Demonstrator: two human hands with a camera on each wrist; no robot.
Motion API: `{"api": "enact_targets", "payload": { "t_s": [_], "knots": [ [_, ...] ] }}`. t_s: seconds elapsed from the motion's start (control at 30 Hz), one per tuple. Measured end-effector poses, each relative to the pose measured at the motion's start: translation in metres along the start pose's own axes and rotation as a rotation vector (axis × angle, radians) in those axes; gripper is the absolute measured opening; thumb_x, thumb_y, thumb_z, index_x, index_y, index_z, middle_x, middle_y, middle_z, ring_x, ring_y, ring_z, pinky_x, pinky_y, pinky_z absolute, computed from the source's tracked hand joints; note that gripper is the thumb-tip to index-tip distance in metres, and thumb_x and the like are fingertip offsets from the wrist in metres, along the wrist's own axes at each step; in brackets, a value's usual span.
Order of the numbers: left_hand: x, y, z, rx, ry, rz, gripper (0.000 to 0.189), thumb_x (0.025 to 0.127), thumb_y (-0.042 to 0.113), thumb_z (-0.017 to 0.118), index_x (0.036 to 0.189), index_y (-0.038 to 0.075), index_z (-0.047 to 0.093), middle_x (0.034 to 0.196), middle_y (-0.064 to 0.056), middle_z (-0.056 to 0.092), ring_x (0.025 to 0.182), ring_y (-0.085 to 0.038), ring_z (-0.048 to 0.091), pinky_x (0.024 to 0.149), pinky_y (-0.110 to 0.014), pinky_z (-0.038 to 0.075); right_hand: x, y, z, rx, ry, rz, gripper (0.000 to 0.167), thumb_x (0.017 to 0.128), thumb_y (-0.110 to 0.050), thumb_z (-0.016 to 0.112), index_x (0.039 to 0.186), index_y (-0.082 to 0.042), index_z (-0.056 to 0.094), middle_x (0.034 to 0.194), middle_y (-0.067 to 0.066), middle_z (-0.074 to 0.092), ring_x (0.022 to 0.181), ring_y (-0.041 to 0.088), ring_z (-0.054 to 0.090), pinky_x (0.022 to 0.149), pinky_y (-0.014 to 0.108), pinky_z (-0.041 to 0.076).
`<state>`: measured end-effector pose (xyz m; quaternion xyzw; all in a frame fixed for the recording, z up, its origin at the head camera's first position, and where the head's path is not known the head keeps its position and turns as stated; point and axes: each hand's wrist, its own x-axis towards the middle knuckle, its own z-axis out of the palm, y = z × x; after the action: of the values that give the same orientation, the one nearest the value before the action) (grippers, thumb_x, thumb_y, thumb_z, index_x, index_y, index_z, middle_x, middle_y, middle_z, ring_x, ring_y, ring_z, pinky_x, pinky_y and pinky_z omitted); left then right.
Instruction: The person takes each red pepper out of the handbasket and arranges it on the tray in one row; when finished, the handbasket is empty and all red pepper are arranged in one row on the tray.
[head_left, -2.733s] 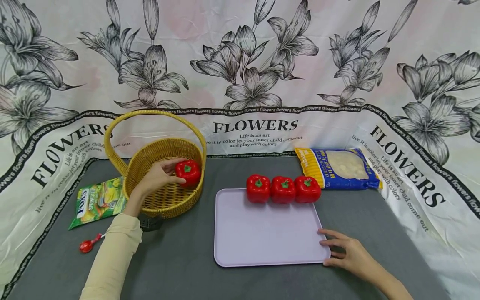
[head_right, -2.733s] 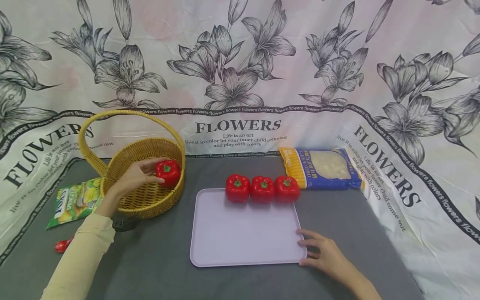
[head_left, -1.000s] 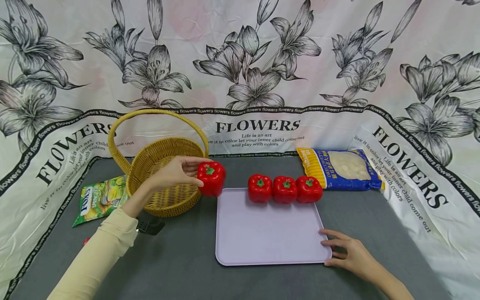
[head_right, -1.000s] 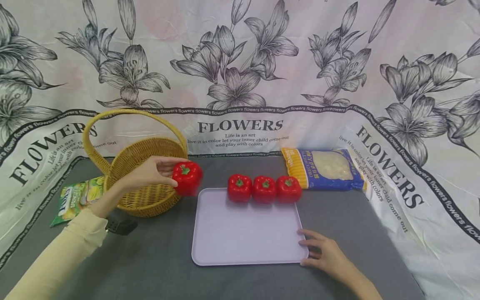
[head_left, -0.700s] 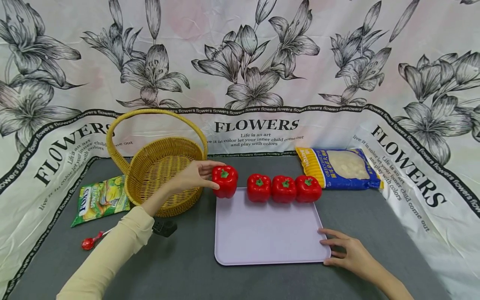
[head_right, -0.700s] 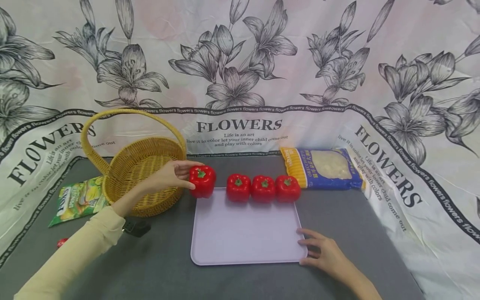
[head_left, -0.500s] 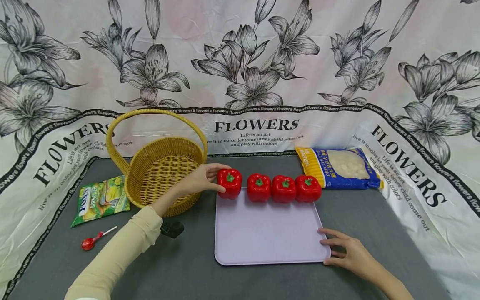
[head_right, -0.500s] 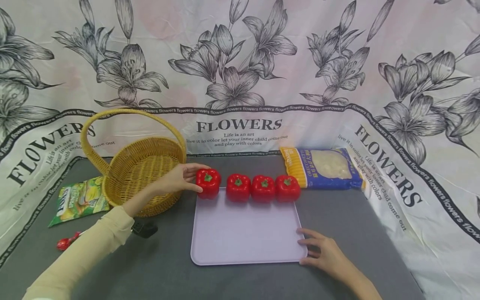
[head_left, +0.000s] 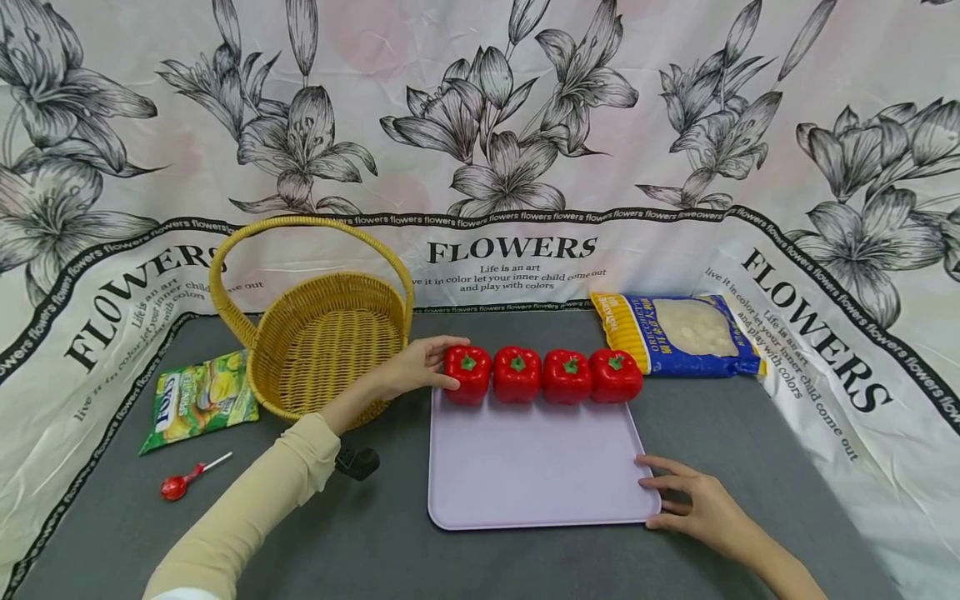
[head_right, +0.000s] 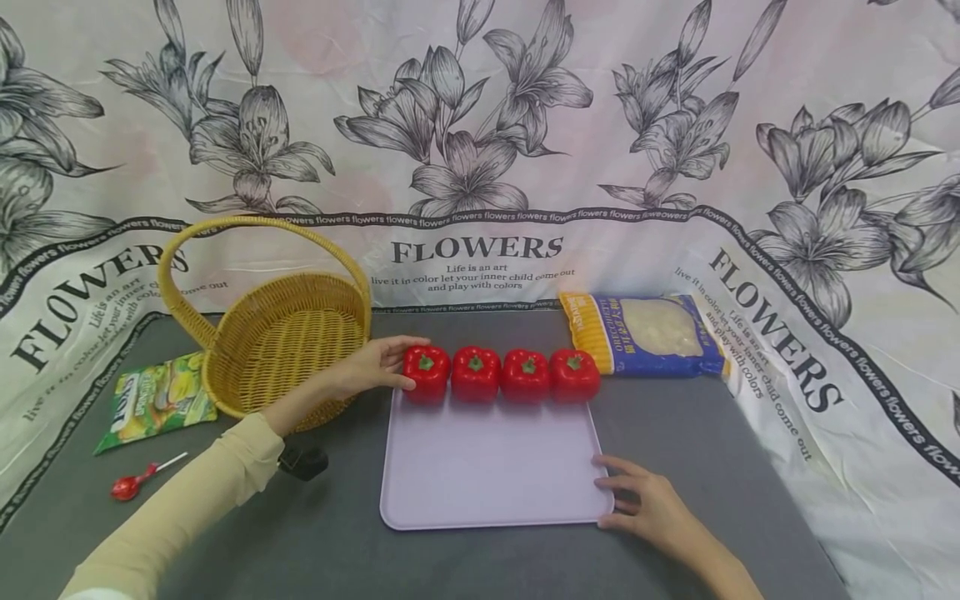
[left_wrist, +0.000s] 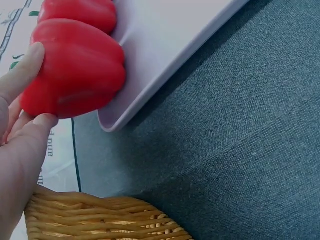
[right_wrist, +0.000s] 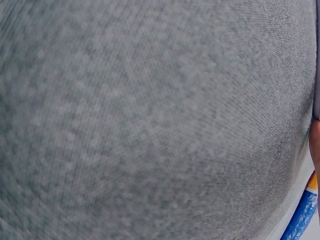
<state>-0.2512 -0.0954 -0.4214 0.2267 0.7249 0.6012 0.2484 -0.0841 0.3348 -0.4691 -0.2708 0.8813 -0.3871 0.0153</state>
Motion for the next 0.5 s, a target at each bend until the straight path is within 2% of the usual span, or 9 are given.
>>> {"api": "enact_targets", "payload": {
  "t_s": [0.2,0.3,0.5],
  "knots": [
    [-0.0005,-0.0002,-0.0012,0.012,0.007,-0.024,0.070,0.081,-0.010,0.069,0.143,-0.006,0.037,0.148,-0.020,0.037,0.137,-0.031,0.035,0.108,-0.041,0.033,-0.0001,-0.0004,0.0004,0.004,-0.006,-0.002,0.044,0.072,-0.023,0.084,0.105,0.003,0.071,0.126,0.020,0.056,0.115,-0.008,0.047,0.069,0.022,0.056],
    [0.0006,0.0000,-0.0024,0.061,0.007,-0.020,0.069,0.080,-0.009,0.071,0.142,-0.006,0.039,0.146,-0.020,0.040,0.136,-0.031,0.037,0.108,-0.040,0.033,-0.0003,-0.0001,0.0001,0.003,-0.005,-0.005,0.044,0.072,-0.023,0.083,0.105,0.003,0.071,0.126,0.021,0.056,0.115,-0.008,0.047,0.069,0.022,0.056],
    [0.0024,0.0034,-0.0048,0.192,0.005,0.012,0.076,0.078,-0.005,0.075,0.143,-0.008,0.035,0.148,-0.024,0.036,0.138,-0.032,0.033,0.108,-0.044,0.032,-0.0001,0.0005,-0.0004,-0.011,-0.011,0.001,0.044,0.072,-0.024,0.083,0.105,0.002,0.071,0.126,0.021,0.056,0.114,-0.007,0.048,0.068,0.022,0.056]
  ]
}}
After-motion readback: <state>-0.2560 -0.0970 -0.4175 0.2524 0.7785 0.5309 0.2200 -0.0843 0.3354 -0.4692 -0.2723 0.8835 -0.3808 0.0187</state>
